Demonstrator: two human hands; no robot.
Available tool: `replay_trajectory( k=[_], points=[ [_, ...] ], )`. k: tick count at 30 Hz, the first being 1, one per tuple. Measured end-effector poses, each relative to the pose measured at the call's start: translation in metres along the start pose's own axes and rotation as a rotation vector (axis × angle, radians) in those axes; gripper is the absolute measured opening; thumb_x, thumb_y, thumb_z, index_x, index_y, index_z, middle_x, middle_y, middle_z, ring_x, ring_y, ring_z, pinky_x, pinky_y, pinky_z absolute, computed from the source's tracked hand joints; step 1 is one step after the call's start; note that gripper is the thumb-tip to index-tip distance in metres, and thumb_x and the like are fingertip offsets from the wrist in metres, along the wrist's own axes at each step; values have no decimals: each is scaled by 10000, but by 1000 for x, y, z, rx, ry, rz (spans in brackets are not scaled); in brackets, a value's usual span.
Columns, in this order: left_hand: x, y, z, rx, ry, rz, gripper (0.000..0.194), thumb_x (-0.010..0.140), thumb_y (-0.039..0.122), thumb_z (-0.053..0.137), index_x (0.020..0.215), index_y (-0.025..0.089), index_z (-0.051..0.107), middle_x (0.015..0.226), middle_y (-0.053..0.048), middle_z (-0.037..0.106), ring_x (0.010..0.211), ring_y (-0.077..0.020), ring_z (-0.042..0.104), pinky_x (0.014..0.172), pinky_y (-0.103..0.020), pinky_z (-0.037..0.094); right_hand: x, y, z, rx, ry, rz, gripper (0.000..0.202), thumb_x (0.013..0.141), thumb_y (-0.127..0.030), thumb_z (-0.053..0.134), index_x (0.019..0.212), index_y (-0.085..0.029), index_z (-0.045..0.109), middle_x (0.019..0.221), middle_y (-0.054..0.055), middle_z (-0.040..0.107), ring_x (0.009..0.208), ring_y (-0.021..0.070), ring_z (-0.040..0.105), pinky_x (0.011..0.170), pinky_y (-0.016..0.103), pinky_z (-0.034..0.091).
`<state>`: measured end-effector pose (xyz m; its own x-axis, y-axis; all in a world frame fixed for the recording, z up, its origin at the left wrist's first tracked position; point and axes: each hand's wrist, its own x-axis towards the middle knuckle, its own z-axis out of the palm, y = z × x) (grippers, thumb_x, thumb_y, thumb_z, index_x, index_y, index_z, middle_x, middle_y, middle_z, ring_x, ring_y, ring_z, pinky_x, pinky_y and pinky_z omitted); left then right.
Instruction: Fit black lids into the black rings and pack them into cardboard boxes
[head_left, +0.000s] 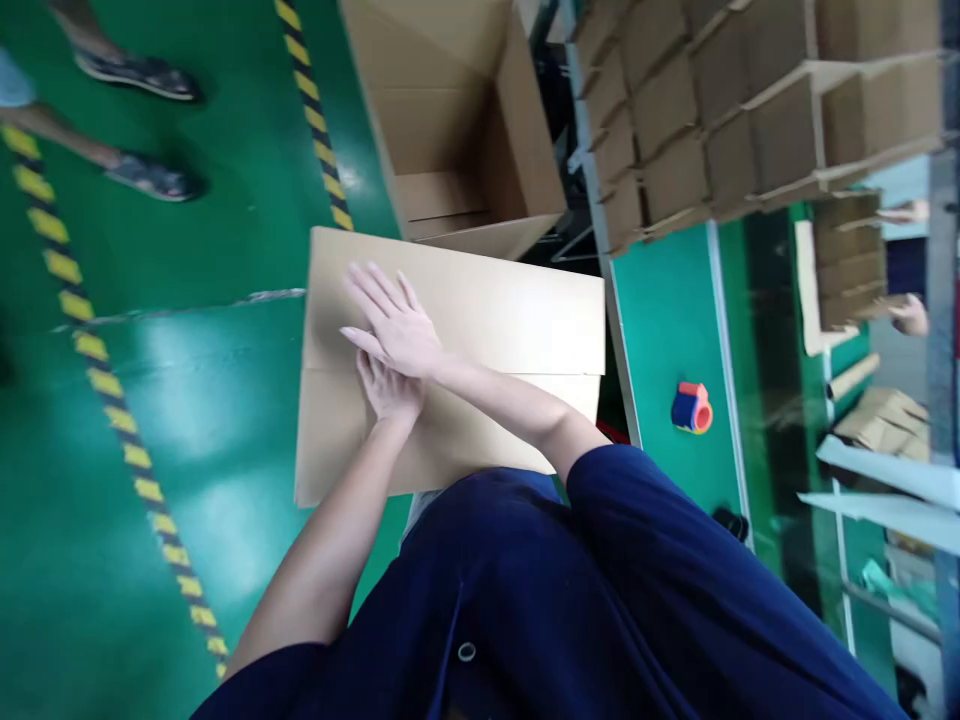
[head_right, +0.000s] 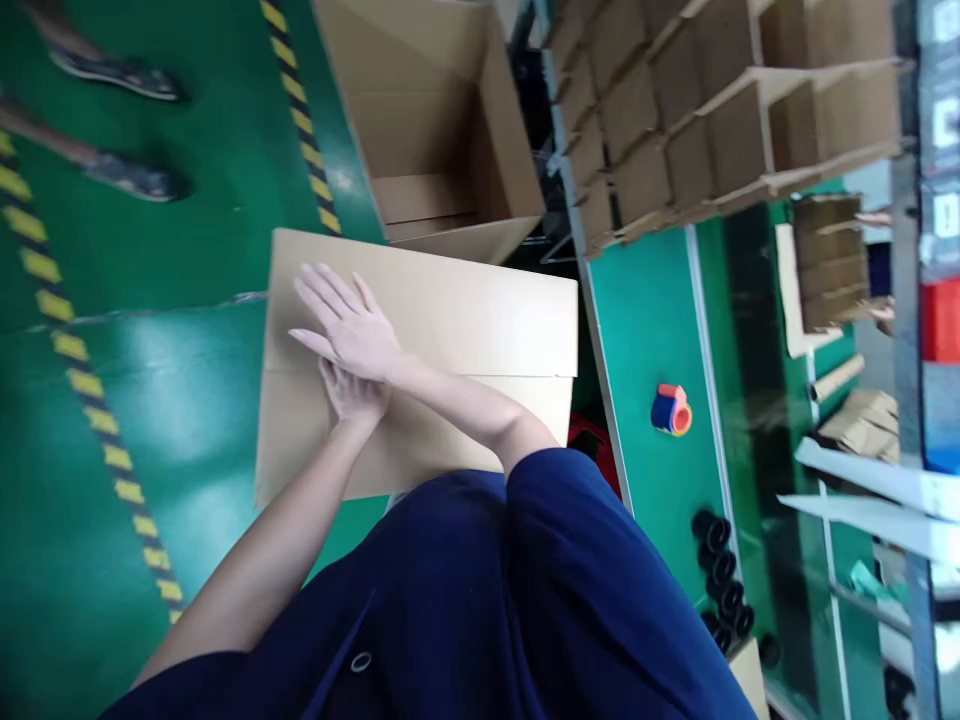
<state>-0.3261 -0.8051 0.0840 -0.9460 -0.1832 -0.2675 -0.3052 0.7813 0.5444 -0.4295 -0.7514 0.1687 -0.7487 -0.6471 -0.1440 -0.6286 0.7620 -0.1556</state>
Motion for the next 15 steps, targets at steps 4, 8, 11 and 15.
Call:
replay_trajectory(
  k=[4,8,11,15],
  points=[
    [3,7,-5,101,50,49,675,1078,360,296,1658,22,229,1738,-240,107,1635,-345,46,1313,-615,9,-124,90,-11,58,7,475,741,1097,-532,275,1675,-68,252,1749,123,118,1642,285,25,1340,499,-1],
    [4,15,-18,136,14,75,690,1072,378,296,1663,33,213,1739,-246,87,1636,-342,29,1298,-629,-36,-193,144,25,160,-108,558,705,1085,-462,357,1678,-93,259,1740,150,164,1636,315,85,1327,578,21],
    [12,30,-24,167,-12,49,693,1058,368,337,1632,-14,273,1716,-304,115,1631,-372,48,1296,-631,12,-194,149,44,164,-120,541,678,1092,-459,376,1679,-133,279,1746,115,163,1636,311,91,1323,581,-8],
    [25,56,-15,196,11,18,791,1042,463,408,1637,-30,237,1705,-342,71,1626,-400,14,1295,-625,32,-189,148,31,259,-98,512,670,1097,-488,395,1661,-132,334,1741,110,192,1634,314,109,1333,553,55]
  ],
)
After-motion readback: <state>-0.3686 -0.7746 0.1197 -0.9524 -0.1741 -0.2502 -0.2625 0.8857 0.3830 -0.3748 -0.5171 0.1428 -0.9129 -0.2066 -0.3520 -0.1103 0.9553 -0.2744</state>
